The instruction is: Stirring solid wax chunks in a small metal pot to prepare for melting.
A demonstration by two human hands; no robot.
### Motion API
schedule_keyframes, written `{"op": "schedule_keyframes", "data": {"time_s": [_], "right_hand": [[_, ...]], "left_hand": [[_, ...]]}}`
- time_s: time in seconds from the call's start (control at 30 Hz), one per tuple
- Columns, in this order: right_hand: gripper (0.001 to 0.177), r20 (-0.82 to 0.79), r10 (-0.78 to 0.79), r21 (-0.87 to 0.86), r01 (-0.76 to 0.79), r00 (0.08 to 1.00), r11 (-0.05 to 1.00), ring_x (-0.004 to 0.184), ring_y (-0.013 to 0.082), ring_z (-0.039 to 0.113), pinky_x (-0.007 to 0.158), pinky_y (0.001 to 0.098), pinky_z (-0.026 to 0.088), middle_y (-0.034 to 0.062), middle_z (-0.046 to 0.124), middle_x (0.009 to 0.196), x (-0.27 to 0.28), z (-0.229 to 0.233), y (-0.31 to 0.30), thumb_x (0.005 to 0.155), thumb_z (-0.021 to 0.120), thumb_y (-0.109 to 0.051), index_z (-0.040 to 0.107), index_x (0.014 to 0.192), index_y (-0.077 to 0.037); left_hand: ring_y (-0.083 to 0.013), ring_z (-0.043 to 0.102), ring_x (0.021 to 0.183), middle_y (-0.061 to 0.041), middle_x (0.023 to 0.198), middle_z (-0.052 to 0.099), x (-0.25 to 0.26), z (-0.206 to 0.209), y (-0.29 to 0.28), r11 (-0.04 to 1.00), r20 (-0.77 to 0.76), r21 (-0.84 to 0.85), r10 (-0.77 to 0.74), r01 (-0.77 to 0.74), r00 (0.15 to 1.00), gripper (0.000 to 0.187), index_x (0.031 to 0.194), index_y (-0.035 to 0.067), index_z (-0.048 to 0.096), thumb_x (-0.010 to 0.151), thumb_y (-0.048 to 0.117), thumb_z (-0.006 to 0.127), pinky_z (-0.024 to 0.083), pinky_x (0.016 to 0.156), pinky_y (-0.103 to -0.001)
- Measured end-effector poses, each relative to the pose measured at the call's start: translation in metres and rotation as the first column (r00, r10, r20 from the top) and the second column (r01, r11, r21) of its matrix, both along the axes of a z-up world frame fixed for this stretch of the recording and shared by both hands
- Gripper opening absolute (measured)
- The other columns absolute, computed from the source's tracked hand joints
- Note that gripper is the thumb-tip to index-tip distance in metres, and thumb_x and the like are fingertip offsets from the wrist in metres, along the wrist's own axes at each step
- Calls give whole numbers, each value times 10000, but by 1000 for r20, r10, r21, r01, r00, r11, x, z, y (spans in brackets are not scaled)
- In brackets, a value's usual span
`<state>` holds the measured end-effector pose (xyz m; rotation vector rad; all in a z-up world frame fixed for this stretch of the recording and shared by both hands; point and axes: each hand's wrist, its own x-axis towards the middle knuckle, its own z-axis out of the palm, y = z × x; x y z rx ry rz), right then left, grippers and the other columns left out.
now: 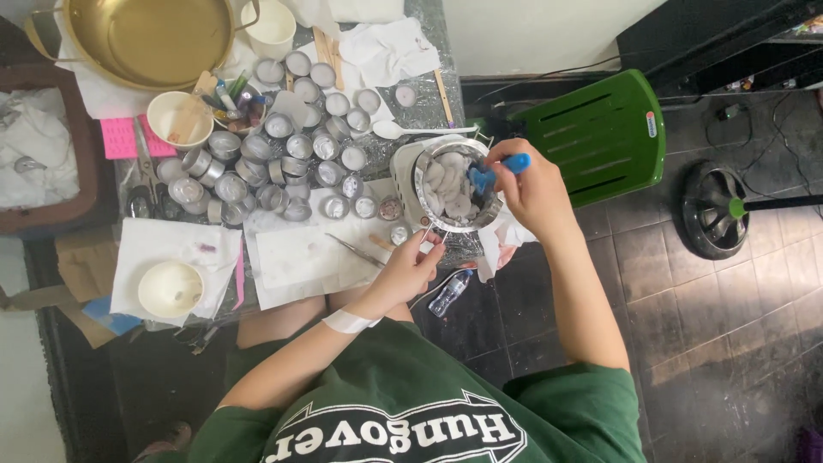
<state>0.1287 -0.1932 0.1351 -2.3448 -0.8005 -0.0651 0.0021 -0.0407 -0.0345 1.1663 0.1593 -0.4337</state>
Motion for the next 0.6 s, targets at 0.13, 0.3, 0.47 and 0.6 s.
{"op": "schedule_keyframes", "data": {"time_s": [0.13, 0.3, 0.47, 0.6], "right_hand": [[100, -122, -50, 23, 53, 991, 998, 822, 230, 744, 699, 300, 582, 122, 681, 1006, -16, 17, -11, 1013, 622, 21, 608, 1100, -27], [254, 101, 141, -146, -126, 985, 981, 1017, 301, 713, 841, 354, 587, 102, 682, 1120, -28, 20, -12, 881, 706, 39, 603, 1094, -53], [282, 18, 190, -268, -178, 982, 947, 1002, 318, 708, 806, 365, 582, 92, 690, 1149, -27, 37, -8, 848, 744, -23, 624, 1099, -68], [247, -68, 156, -324, -170, 985, 931, 967, 302, 719, 782, 361, 582, 71, 707, 1140, -21, 49, -12, 881, 729, -33, 632, 1104, -77]], "left_hand": [[-65, 424, 415, -3, 594, 524, 1, 2, 7, 1000, -13, -10, -18, 17, 1000, 214, 1126, 68, 561, 1007, 240, 610, 310, 386, -258], [-60, 419, 425, 1, 598, 521, 2, 10, 8, 1000, -32, 7, -29, 29, 999, 221, 1124, 71, 569, 1009, 256, 608, 310, 394, -259], [-76, 477, 417, -8, 587, 564, 2, 8, 10, 996, 23, 88, -17, 15, 1000, 221, 1102, 81, 582, 1005, 277, 616, 350, 406, -261], [-74, 516, 427, -22, 571, 603, 7, 9, 14, 978, 137, 202, 24, -51, 990, 209, 1050, 76, 599, 1003, 278, 625, 382, 422, -266]]}}
